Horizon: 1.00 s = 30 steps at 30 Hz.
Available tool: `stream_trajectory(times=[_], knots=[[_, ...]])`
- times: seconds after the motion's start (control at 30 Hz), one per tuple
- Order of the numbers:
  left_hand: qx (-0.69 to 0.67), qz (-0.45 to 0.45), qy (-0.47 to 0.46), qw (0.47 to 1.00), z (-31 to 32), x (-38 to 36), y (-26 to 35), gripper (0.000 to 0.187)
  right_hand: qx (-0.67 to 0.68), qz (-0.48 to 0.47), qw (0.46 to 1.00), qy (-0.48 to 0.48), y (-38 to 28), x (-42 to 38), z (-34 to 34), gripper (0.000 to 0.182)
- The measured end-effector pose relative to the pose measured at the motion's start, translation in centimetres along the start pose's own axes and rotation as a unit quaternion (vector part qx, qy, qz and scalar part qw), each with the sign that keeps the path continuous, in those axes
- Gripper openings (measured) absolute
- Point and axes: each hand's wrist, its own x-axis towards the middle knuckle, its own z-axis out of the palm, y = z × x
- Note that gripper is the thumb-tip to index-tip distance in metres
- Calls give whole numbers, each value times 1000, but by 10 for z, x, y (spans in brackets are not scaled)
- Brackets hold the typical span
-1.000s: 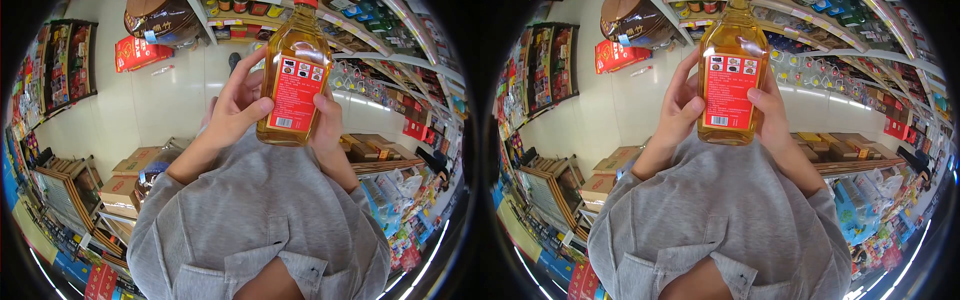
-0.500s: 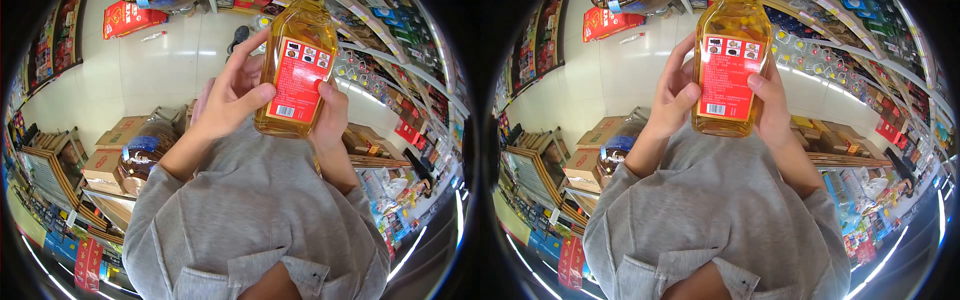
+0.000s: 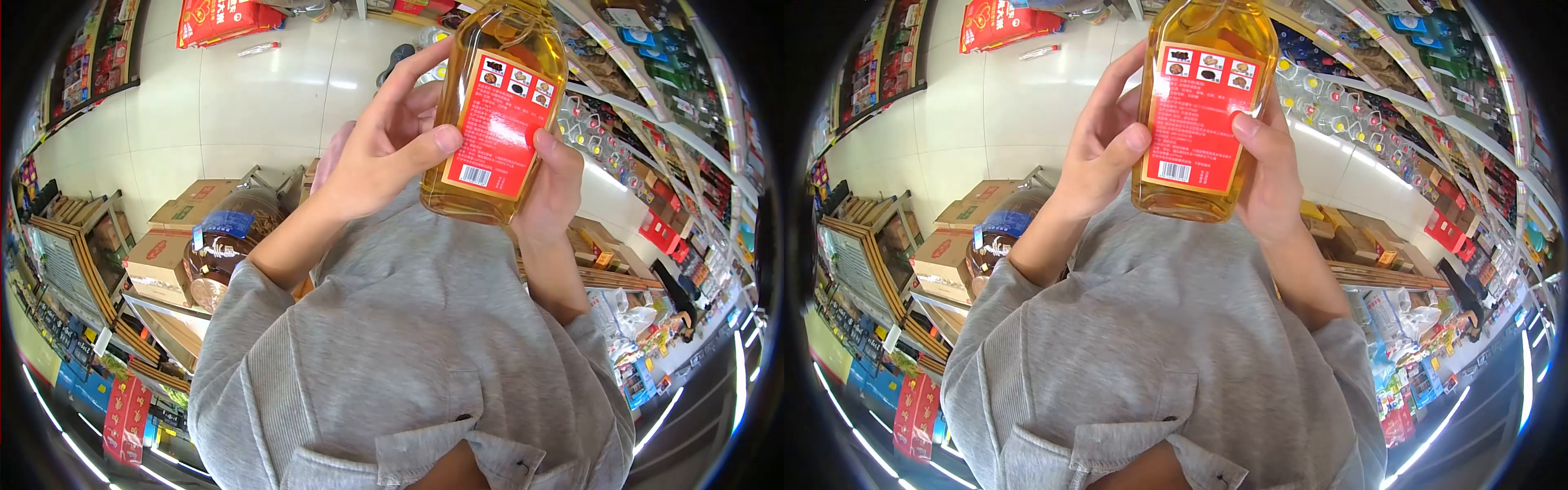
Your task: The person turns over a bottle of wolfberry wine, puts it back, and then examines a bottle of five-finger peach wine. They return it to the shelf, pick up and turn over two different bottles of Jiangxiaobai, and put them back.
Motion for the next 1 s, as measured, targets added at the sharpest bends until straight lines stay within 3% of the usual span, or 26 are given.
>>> stream_trajectory(times=[0.2,0.3,0.5,1.0], knots=[[-9,4,-14,1000,-2,2,1,82,183,18,977,-105,0,2,-14,56],[-20,2,-26,999,-1,4,-2,82,221,21,968,-113,-4,-2,-14,57],[-28,-4,-46,999,-1,7,-1,82,58,-9,998,-15,-8,-9,-3,57],[-46,18,-57,997,6,6,10,84,-51,-48,998,-2,-21,-18,18,58]])
